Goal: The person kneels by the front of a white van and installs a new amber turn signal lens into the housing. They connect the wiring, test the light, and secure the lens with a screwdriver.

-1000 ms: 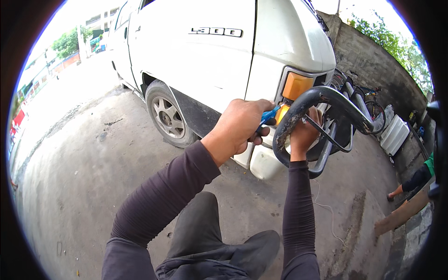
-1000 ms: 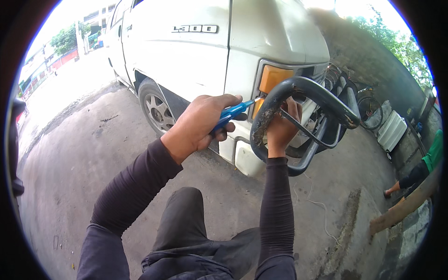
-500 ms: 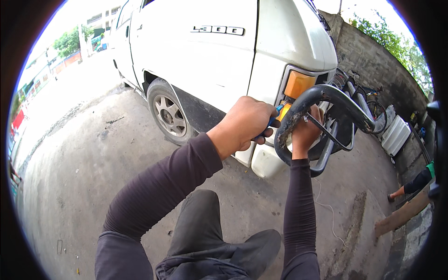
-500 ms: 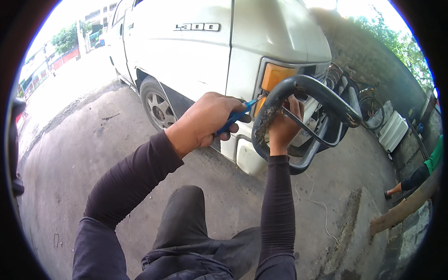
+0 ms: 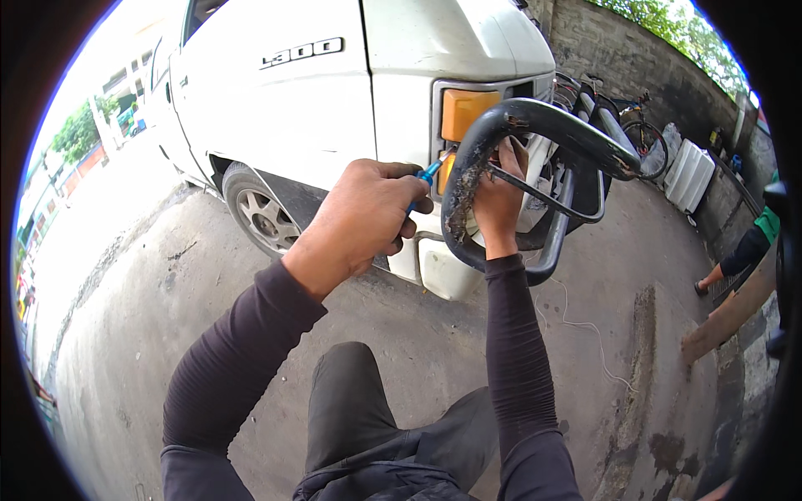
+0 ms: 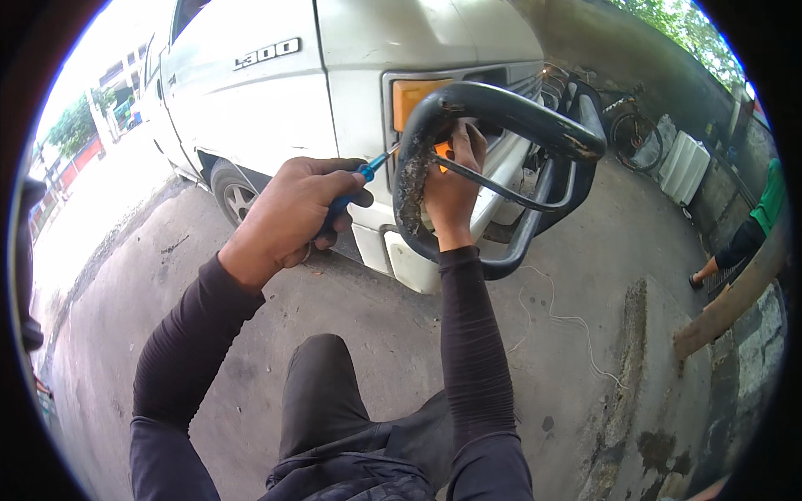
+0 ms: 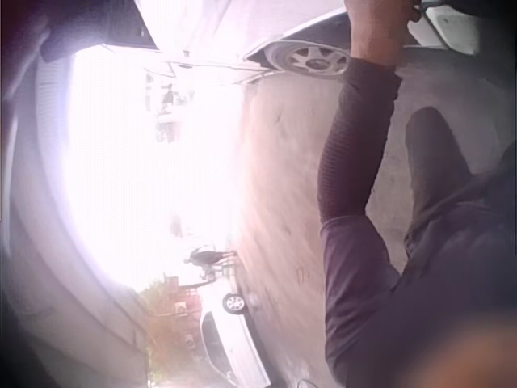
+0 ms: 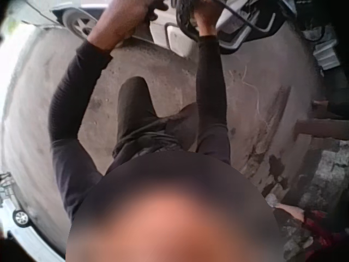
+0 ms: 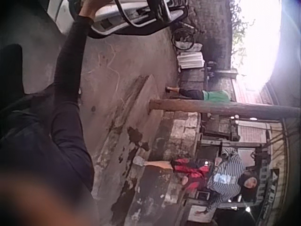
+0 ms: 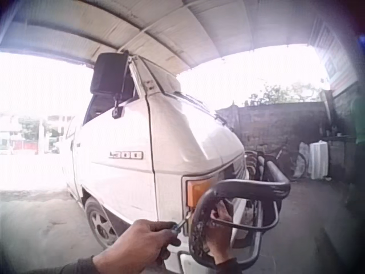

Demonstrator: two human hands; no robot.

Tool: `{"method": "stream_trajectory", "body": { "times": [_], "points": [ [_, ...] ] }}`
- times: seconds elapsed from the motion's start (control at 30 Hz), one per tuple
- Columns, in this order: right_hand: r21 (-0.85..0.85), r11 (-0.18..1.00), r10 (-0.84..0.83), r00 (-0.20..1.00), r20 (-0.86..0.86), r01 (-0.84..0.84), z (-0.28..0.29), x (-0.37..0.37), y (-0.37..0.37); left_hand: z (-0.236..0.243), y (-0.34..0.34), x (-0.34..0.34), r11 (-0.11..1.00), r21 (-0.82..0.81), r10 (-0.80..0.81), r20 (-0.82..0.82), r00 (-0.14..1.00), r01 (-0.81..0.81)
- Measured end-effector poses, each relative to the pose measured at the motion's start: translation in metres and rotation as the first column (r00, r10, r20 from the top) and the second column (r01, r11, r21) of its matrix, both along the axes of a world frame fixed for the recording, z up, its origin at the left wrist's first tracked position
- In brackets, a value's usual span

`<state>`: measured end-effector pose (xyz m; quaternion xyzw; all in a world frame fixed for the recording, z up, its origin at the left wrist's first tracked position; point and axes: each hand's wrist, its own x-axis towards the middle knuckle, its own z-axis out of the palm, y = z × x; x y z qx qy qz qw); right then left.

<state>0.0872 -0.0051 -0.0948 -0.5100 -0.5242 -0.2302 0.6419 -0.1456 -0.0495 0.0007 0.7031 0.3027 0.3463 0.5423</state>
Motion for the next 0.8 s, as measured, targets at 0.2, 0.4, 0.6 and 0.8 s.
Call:
{"method": "stream_trajectory", "body": {
  "times": [0.2,0.4,0.6,0.8],
  "points": [
    [0.047,0.996,0.08,0.996,-0.036,-0.078,0.003,-0.001,0.0,0.0,-0.002,0.0,0.964,-0.262,0.007,0.166,0.986,0.037],
    [0.048,0.998,0.048,0.997,-0.064,-0.045,0.005,0.0,0.005,-0.006,0.002,-0.002,0.964,-0.24,-0.062,0.202,0.977,0.111],
    [0.071,0.997,-0.036,0.999,0.005,0.035,0.007,0.002,0.008,-0.003,-0.001,0.007,0.993,-0.12,0.014,0.123,0.992,0.001],
    [0.032,0.999,0.0,0.998,-0.069,0.002,0.007,-0.001,0.006,0.001,-0.013,0.01,0.981,0.176,0.101,-0.122,0.987,-0.078]
  ]
}}
